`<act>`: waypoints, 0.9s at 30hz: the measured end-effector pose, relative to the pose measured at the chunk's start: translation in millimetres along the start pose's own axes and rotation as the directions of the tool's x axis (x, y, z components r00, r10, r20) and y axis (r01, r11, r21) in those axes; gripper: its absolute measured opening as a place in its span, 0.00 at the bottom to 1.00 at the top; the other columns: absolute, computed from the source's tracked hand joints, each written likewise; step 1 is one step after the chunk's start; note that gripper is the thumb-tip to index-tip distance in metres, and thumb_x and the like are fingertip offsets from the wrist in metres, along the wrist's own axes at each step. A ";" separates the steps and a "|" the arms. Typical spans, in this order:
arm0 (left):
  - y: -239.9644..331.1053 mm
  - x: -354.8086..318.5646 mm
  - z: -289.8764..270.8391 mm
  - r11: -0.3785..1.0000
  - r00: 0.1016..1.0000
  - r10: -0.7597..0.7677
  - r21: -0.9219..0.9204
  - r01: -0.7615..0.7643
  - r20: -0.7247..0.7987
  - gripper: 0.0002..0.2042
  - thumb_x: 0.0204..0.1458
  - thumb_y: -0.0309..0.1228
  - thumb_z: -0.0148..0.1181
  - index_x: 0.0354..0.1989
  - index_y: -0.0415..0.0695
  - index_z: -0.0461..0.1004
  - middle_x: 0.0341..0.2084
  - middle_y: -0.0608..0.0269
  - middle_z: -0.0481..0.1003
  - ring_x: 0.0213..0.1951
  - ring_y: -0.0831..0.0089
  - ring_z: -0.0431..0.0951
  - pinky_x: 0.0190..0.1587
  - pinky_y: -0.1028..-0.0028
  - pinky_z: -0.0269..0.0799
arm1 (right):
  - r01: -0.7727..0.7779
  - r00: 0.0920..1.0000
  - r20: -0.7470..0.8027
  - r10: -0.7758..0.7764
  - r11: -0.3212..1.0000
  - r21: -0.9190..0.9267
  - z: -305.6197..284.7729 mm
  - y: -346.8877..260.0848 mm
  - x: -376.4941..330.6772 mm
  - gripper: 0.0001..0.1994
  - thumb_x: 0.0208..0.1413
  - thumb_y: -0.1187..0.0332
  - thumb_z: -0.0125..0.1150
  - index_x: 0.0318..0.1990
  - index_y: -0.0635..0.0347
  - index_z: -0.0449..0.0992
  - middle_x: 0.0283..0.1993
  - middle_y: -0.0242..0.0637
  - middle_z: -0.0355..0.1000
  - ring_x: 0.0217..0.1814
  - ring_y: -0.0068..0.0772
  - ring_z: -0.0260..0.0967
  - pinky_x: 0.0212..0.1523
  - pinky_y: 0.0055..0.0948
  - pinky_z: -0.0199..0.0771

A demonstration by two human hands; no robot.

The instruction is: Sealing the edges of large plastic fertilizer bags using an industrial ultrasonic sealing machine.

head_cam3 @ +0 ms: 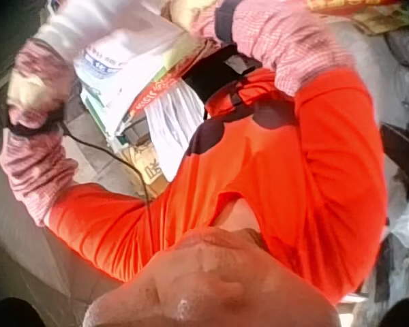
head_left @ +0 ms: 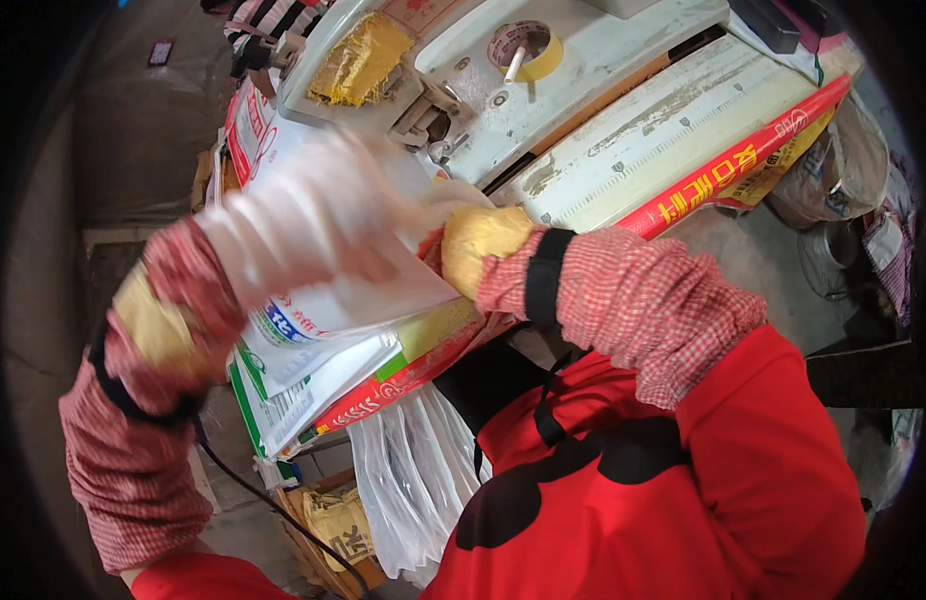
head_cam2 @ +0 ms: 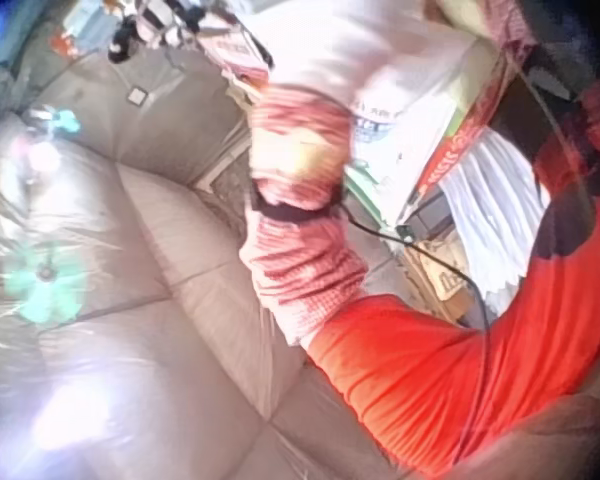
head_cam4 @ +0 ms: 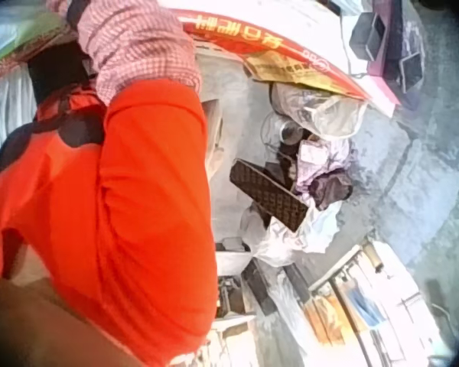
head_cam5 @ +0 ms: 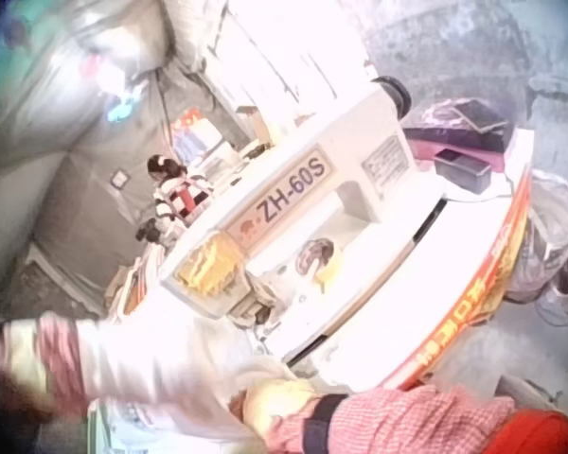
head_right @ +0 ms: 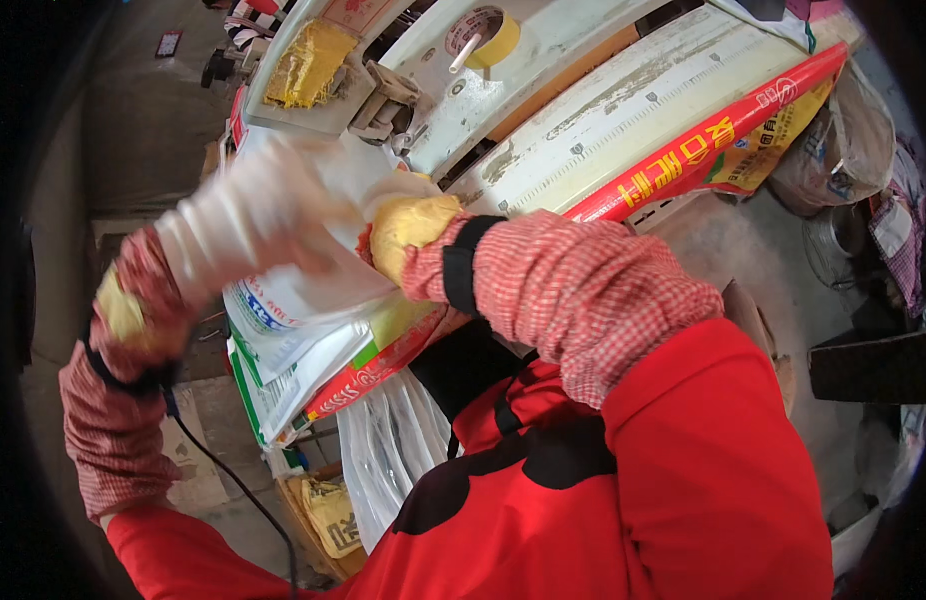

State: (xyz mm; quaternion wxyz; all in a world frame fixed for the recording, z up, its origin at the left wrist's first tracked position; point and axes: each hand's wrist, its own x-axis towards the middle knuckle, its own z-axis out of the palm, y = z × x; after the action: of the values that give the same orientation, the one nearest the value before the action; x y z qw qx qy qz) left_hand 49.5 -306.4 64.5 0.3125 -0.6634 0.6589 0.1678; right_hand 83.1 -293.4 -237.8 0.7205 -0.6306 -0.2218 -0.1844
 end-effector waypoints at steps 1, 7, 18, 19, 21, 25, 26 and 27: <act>-15.5 -3.4 -10.2 0.992 0.998 -0.057 0.117 0.055 0.012 0.10 0.33 0.34 0.68 0.21 0.45 0.74 0.12 0.62 0.68 0.20 0.60 0.73 0.30 0.65 0.70 | 0.006 1.000 -0.008 -0.012 0.873 -0.487 1.5 -11.6 -4.7 0.18 0.56 0.50 0.49 0.28 0.55 0.74 0.27 0.40 0.73 0.25 0.41 0.70 0.32 0.42 0.72; 28.3 -26.3 40.4 0.863 0.914 0.330 -0.317 -0.393 -0.235 0.08 0.41 0.35 0.61 0.16 0.48 0.71 0.11 0.62 0.66 0.19 0.60 0.72 0.24 0.64 0.67 | -0.334 0.930 -0.313 0.193 0.088 -0.939 0.1 -98.9 -6.7 0.05 0.46 0.66 0.59 0.25 0.52 0.80 0.27 0.38 0.76 0.29 0.40 0.74 0.28 0.39 0.74; -55.2 29.8 142.5 0.971 0.956 -0.239 -0.048 0.234 -0.169 0.08 0.50 0.35 0.55 0.33 0.46 0.76 0.29 0.56 0.78 0.33 0.52 0.78 0.37 0.60 0.74 | -0.462 0.488 -0.033 0.872 0.290 0.838 -43.0 -92.5 36.8 0.11 0.54 0.64 0.56 0.44 0.55 0.75 0.32 0.37 0.75 0.35 0.43 0.74 0.44 0.47 0.75; -71.7 32.3 145.0 0.927 0.921 -0.372 -0.093 0.363 -0.118 0.09 0.49 0.35 0.56 0.33 0.45 0.76 0.28 0.55 0.78 0.33 0.52 0.78 0.36 0.59 0.74 | -0.353 0.702 0.036 0.711 0.305 0.884 -38.0 -92.2 33.7 0.13 0.57 0.65 0.55 0.48 0.54 0.70 0.34 0.35 0.74 0.39 0.39 0.74 0.47 0.47 0.73; -94.2 33.0 145.7 0.863 0.853 -0.500 -0.179 0.473 -0.154 0.09 0.49 0.35 0.56 0.33 0.44 0.76 0.27 0.53 0.77 0.32 0.51 0.77 0.35 0.58 0.73 | -0.596 0.791 -0.086 0.606 0.794 0.121 -24.5 -94.5 34.4 0.20 0.53 0.61 0.58 0.52 0.57 0.67 0.42 0.45 0.73 0.45 0.48 0.72 0.50 0.44 0.71; -81.9 -12.6 129.7 0.819 0.775 -0.559 -0.338 0.463 -0.293 0.06 0.45 0.31 0.57 0.28 0.45 0.77 0.23 0.52 0.76 0.31 0.52 0.77 0.34 0.60 0.73 | -0.379 0.918 -0.169 0.359 0.668 -0.641 -8.9 -105.0 43.2 0.36 0.46 0.59 0.64 0.63 0.61 0.58 0.61 0.52 0.61 0.59 0.53 0.62 0.59 0.38 0.63; -66.2 -41.6 123.9 0.828 0.792 -0.538 -0.359 0.431 -0.290 0.05 0.45 0.29 0.55 0.27 0.45 0.76 0.22 0.52 0.75 0.29 0.52 0.76 0.34 0.59 0.71 | -0.273 0.952 -0.117 0.283 0.615 -0.740 -6.7 -106.2 48.3 0.38 0.46 0.60 0.65 0.64 0.62 0.57 0.63 0.50 0.60 0.62 0.51 0.60 0.62 0.37 0.60; -48.7 -73.8 117.2 0.829 0.796 -0.526 -0.390 0.400 -0.300 0.04 0.44 0.28 0.54 0.24 0.43 0.74 0.21 0.53 0.73 0.28 0.52 0.75 0.34 0.59 0.71 | -0.251 0.946 -0.109 0.306 0.477 -0.842 -5.8 -106.5 54.9 0.40 0.45 0.60 0.66 0.65 0.62 0.55 0.65 0.52 0.55 0.64 0.52 0.57 0.63 0.38 0.59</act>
State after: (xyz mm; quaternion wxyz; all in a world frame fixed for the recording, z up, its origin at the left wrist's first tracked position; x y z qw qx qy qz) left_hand 113.8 -178.2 33.1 0.0978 -0.8657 0.4886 0.0482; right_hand 71.3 -313.0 -120.1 0.3366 -0.9322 -0.0190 -0.1314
